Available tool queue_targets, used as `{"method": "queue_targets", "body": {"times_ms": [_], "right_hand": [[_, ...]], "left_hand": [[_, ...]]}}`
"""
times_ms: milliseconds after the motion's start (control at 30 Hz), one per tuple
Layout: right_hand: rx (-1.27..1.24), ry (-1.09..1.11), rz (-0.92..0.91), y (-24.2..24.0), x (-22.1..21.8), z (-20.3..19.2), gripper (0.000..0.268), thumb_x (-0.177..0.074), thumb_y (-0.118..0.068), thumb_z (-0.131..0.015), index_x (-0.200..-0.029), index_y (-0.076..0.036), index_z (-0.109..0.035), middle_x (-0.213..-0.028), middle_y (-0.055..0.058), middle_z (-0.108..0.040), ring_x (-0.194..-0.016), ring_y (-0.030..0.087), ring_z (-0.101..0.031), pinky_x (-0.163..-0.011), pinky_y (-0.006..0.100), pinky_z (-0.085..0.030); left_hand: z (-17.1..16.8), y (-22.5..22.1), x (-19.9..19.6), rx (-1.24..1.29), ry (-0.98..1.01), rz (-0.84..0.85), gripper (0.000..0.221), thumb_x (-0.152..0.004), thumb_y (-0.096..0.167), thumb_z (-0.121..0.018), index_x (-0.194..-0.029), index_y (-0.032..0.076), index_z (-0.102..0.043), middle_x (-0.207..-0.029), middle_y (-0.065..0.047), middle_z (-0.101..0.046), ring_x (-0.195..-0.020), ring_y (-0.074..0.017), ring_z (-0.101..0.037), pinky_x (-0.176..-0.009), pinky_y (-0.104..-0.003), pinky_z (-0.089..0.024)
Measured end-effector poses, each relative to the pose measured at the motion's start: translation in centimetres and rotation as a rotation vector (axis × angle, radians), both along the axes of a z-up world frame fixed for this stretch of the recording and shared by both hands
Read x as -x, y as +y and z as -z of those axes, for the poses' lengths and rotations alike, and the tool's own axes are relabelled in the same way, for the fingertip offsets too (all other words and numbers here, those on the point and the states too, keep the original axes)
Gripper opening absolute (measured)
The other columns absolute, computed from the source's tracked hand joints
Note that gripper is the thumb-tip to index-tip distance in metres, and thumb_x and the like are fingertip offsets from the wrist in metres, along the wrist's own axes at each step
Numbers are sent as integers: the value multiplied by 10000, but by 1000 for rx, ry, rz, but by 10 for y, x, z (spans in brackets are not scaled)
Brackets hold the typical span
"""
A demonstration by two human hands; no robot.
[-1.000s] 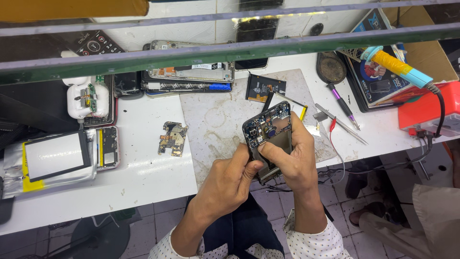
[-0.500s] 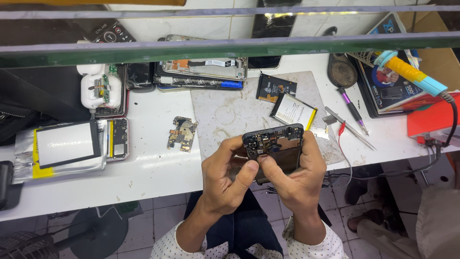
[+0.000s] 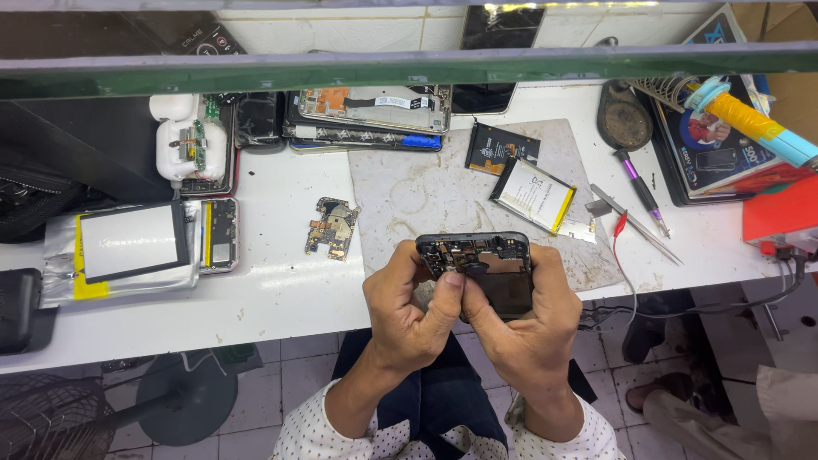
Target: The person disassembles a smartphone, removes the battery and motherboard, and uses a screwdriver to remove screws from the back cover. They then reassemble the phone by placing the battery and motherboard back inside and securing the back cover.
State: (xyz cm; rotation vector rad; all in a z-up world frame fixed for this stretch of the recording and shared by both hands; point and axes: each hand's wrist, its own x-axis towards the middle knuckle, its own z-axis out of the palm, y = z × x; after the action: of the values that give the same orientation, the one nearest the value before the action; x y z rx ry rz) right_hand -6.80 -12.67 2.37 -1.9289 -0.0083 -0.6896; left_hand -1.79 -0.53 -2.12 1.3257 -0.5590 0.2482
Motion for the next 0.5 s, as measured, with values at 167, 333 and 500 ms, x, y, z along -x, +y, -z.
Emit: {"method": "queue_targets", "body": {"times_ms": [167, 333, 500], "right_hand": [[69, 65, 9, -5, -2, -6, 337, -893, -43, -788, -1132, 31, -562, -916, 90, -770, -785, 114, -762, -666, 238, -613], [17, 148, -82, -15, -6, -6, 350, -893, -56, -768, -1172, 30, -574, -980, 101, -780, -859, 134, -766, -730, 265, -617], [-342, 247, -493, -53, -9, 2, 460, -1038, -128, -591, -1448, 27, -451, -1246, 131, -661, -1120, 130, -658, -921, 258, -565]], "left_hand": [[-6, -3, 0, -18, 68, -9, 162, -1028, 123, -630, -1060, -37, -628, -884, -56, -712, -792, -80, -683, -725, -231, -581], [-12, 6, -5, 1, 69, 109, 223, -1026, 127, -631, -1157, -53, -633, -960, -57, -716, -854, -82, -684, -764, -236, -578], [-5, 4, -9, 105, 249, 77, 249, -1051, 122, -635, -1226, -56, -643, -1034, -61, -712, -891, -63, -626, -787, -216, -527]]}}
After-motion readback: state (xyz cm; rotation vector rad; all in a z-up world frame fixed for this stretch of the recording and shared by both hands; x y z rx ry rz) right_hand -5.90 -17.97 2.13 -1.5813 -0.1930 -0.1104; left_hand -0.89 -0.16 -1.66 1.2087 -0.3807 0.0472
